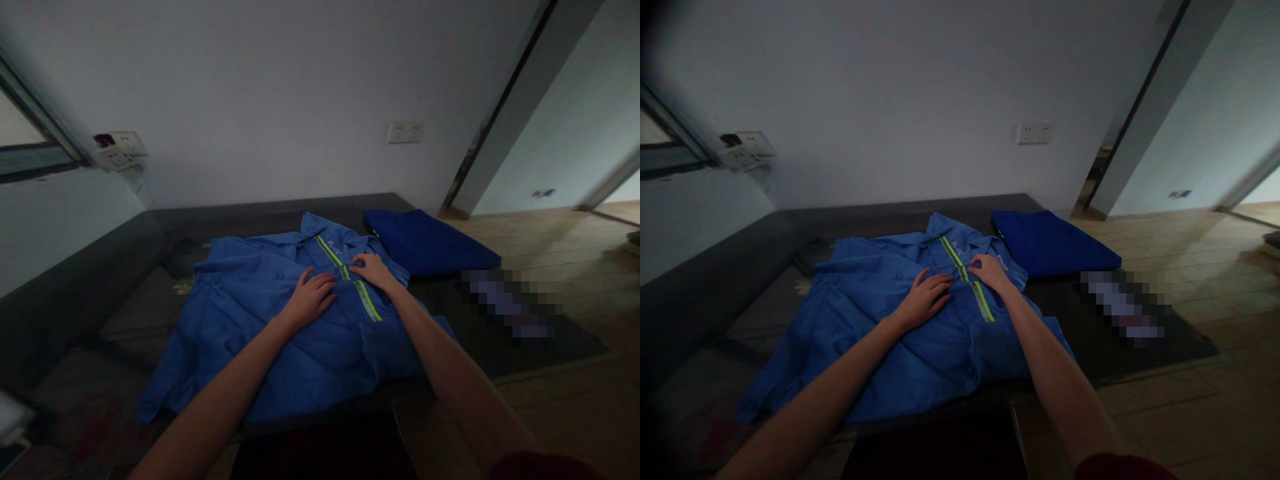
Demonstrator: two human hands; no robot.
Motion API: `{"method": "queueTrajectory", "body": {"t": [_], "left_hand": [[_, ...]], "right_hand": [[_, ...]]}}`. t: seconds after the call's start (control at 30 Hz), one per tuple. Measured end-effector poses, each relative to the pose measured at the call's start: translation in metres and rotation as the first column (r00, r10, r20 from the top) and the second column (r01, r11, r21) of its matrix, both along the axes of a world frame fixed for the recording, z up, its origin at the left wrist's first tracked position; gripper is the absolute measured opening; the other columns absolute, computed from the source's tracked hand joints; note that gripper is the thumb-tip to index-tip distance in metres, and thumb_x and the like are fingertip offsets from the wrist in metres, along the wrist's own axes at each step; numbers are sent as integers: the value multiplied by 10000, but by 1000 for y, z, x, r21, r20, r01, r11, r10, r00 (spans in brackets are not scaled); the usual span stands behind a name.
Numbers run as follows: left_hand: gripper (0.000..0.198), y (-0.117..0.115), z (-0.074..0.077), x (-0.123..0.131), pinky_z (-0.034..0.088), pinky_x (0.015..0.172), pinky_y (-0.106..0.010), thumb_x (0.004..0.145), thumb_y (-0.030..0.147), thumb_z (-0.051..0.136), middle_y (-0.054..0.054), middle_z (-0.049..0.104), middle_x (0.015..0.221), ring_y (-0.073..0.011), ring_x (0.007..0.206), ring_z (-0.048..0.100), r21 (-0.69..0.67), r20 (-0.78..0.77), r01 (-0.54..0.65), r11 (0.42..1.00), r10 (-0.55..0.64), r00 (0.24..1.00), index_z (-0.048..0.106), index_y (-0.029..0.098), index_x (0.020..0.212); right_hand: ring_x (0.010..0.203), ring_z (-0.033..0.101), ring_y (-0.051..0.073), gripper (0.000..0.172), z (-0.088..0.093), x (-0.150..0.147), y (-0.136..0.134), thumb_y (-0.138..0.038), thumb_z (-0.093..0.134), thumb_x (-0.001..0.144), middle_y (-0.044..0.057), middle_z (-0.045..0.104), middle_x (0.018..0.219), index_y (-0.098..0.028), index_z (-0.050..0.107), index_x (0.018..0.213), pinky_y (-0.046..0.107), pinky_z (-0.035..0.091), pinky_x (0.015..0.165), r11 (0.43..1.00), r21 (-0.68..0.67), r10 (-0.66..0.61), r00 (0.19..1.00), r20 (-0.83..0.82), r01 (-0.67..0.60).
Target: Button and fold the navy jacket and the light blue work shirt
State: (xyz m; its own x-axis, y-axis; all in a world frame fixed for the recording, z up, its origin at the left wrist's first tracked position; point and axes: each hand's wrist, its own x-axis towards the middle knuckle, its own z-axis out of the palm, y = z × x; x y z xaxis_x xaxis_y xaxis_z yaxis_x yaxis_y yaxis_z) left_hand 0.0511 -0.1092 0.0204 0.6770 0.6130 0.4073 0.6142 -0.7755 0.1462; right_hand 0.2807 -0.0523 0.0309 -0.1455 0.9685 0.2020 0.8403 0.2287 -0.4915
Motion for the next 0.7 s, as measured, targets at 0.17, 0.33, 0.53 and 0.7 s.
{"method": "queueTrajectory", "body": {"t": [0.17, 0.33, 0.53, 0.7], "left_hand": [[245, 0, 2, 0, 258, 1084, -447, 952, 326, 426, -56, 638, 1166, -194, 1100, 553, -4, -33, -22, 1000, 22, 999, 592, 221, 1099], [254, -1, 3, 2, 348, 970, -402, 958, 338, 412, -51, 648, 1069, -196, 984, 567, 16, -27, -76, 997, 77, 997, 624, 215, 1023], [260, -3, 6, 3, 368, 900, -388, 960, 327, 405, -52, 642, 969, -200, 922, 566, 28, -24, -186, 982, 187, 982, 634, 206, 937], [181, -11, 15, 5, 377, 868, -385, 936, 257, 443, -63, 623, 1008, -213, 958, 541, 60, 127, -189, 980, 180, 975, 594, 198, 1018]], "right_hand": [[924, 636, 211, 201, -5, -1, 1, -289, 672, 784, 86, 701, 984, -159, 683, 936, 301, 449, 807, 999, -23, -43, 998, 54, 44], [918, 638, 213, 193, -6, -2, 2, -281, 669, 780, 94, 706, 955, -139, 693, 908, 303, 446, 813, 999, -37, -11, 1000, 7, 11], [829, 642, 186, 128, 3, -8, 0, -266, 642, 790, 46, 716, 848, -152, 693, 822, 278, 452, 776, 992, -17, 121, 974, -190, -127], [809, 638, 190, 164, 8, -20, -7, -292, 619, 801, 46, 709, 826, -144, 688, 820, 277, 450, 757, 972, 32, 231, 932, -278, -231]]}}
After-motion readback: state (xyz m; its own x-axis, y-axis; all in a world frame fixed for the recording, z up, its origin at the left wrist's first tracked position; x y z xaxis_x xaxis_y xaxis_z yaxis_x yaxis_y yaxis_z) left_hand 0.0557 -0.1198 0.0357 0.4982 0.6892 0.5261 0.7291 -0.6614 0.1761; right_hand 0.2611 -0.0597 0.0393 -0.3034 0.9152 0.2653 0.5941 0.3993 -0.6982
